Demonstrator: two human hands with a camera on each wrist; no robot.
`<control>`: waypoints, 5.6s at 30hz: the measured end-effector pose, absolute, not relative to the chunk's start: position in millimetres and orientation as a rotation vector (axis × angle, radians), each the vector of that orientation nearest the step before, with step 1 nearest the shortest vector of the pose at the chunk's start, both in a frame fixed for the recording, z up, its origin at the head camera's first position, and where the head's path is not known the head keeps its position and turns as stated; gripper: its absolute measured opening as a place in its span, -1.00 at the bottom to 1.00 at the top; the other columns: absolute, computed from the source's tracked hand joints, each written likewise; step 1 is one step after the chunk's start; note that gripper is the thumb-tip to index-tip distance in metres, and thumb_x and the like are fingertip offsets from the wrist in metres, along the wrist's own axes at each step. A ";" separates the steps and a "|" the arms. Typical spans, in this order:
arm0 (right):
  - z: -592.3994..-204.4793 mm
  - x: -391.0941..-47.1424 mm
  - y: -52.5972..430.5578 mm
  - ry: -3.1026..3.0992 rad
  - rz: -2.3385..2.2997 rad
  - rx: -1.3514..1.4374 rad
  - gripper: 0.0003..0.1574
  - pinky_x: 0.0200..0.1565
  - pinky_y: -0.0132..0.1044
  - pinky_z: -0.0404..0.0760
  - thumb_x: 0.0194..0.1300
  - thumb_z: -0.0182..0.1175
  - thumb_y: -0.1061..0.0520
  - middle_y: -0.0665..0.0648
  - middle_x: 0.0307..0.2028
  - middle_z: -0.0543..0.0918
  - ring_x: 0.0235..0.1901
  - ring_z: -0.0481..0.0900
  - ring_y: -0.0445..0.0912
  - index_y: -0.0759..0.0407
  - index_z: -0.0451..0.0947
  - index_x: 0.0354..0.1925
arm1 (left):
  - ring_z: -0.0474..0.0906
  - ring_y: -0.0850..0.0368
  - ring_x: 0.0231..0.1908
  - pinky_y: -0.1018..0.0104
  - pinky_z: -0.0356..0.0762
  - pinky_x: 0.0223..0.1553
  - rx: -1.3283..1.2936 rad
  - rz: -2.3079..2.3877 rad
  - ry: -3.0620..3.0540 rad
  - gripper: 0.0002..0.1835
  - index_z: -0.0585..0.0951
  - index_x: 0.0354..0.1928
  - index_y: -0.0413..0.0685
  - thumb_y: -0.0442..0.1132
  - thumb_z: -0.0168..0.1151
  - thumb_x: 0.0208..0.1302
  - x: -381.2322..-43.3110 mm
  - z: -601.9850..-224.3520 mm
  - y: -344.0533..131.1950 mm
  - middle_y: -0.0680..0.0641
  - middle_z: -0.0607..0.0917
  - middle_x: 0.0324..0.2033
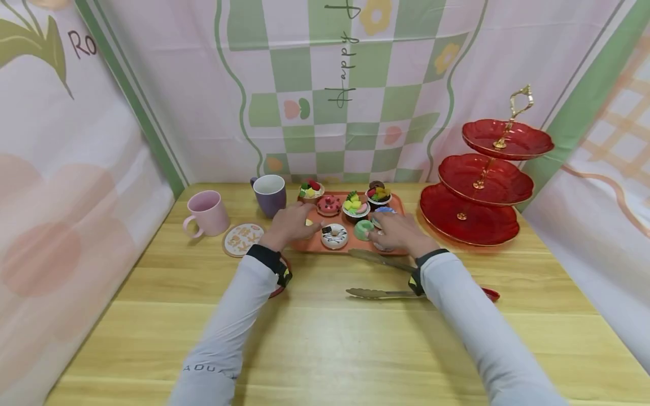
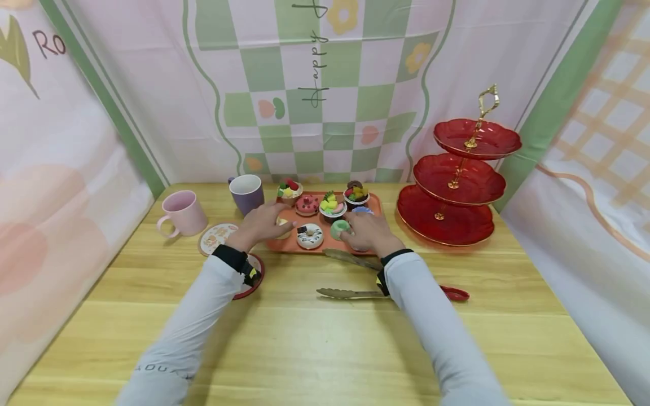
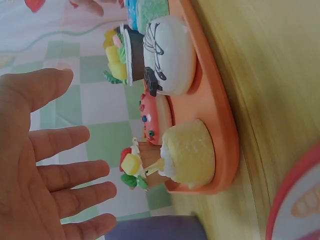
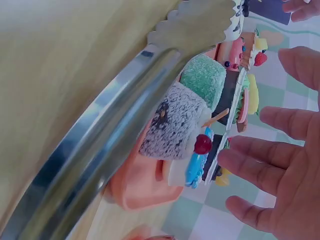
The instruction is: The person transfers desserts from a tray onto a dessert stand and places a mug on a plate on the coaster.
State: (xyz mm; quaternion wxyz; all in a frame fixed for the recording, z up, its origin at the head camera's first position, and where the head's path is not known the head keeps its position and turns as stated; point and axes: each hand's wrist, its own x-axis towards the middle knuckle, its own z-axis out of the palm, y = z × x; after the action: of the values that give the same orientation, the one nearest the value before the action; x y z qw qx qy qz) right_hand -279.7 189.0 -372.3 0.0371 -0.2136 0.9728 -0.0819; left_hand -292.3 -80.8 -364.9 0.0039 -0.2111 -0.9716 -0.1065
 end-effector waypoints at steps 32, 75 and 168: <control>-381.1 -210.7 243.4 2.861 -0.205 -0.744 -0.11 0.04 0.34 0.20 0.18 0.14 -0.34 0.30 0.09 0.49 0.12 0.35 0.24 0.27 0.36 0.22 | 0.41 -0.10 0.11 -0.05 0.41 -0.02 -0.938 -0.443 -2.987 -0.46 0.50 0.17 -0.07 0.10 0.13 0.25 -232.7 -373.5 -116.5 -0.14 0.51 0.10; -409.2 -185.6 276.6 2.860 -0.360 -0.836 -0.37 -0.36 -0.17 0.40 -0.05 0.45 0.06 0.04 -0.38 0.39 -0.40 0.34 -0.07 0.36 0.46 -0.08 | 0.45 0.19 -0.38 0.28 0.48 -0.30 -0.997 -0.590 -2.997 -0.51 0.53 0.11 -0.12 0.04 0.18 0.25 -212.1 -390.9 -132.7 -0.13 0.59 -0.10; -367.5 -202.3 280.3 3.077 -0.466 -0.761 -0.65 -0.53 -0.25 0.33 0.16 0.30 0.14 0.03 -0.56 0.34 -0.57 0.32 -0.10 0.36 0.40 -0.26 | 0.36 0.15 -0.75 0.40 0.27 -0.70 0.073 -1.100 -3.254 -0.79 0.51 -0.64 -0.18 -0.37 0.17 0.13 -295.8 -404.3 -113.1 -0.02 0.44 -0.76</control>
State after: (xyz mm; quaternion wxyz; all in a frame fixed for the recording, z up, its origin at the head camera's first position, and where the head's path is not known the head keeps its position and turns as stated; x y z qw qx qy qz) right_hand -202.3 280.3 -367.5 -0.0311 -0.2375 0.9600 -0.1453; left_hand -295.8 -113.1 -404.3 -0.1466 0.0210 -0.9369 -0.3167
